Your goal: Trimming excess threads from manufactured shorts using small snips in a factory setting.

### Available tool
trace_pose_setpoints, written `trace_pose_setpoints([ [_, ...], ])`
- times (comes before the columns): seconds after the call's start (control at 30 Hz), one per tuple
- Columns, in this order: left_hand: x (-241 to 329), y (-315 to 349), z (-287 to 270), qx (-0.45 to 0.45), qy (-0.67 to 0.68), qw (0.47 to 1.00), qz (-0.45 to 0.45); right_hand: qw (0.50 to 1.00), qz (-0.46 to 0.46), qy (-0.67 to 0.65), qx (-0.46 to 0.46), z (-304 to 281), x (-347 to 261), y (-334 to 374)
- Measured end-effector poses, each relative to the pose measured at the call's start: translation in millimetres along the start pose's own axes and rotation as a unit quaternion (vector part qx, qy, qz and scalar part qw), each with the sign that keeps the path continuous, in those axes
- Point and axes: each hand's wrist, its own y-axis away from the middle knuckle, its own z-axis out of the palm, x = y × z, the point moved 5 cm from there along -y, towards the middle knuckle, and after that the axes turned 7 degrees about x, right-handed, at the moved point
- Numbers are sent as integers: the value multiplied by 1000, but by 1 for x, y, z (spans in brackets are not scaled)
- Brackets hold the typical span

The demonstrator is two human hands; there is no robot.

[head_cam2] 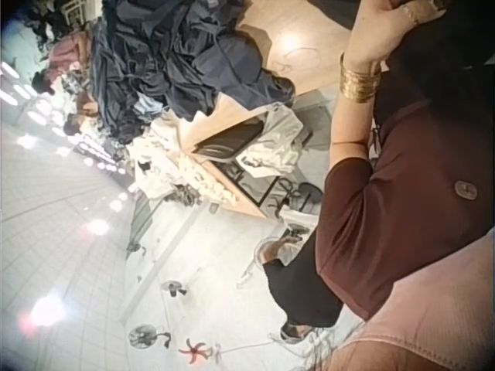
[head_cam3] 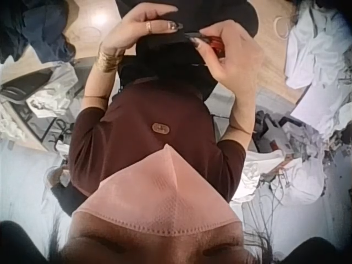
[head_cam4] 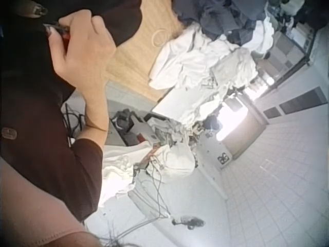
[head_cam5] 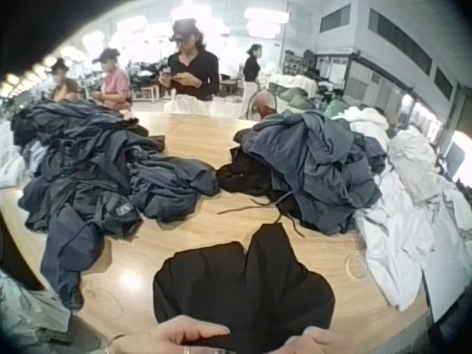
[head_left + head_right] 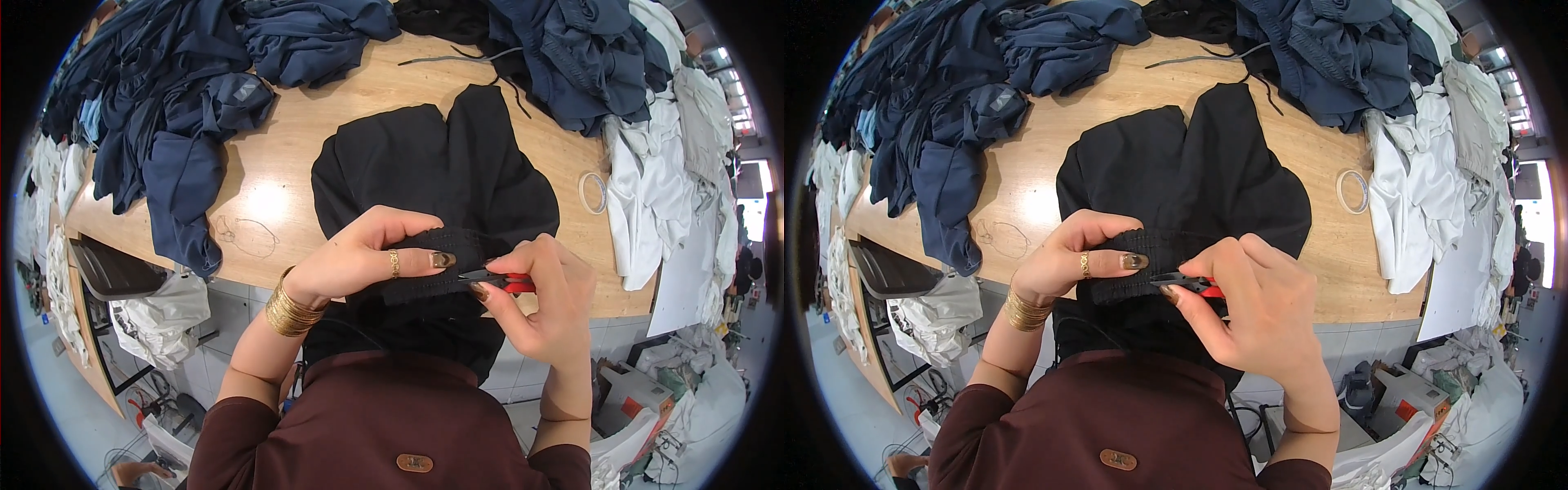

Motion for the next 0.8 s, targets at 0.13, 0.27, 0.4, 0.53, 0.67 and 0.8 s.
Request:
trace_pose_setpoints([
  [0.13, 0, -1, 1, -1, -6, 1000, -3, 1000, -16, 15, -6, 0, -2, 1],
  [0.27, 0, -1, 1, -4, -4, 1000, -1, 999, -22, 27, -4, 0, -4, 0],
  [0.4, 0, -1, 0, 4, -5, 1000, 1, 999, -26, 38, 0, -2, -5, 0],
  [0.53, -2, 1, -1, 17, 8, 1000, -6, 998, -37, 39, -12, -3, -6, -1],
  [0.67, -1, 0, 0, 14, 15, 1000, 3, 997, -52, 43, -23, -2, -7, -2],
  [0.8, 0, 0, 0, 4, 2, 1000, 5, 997, -50, 49, -25, -2, -7, -2],
])
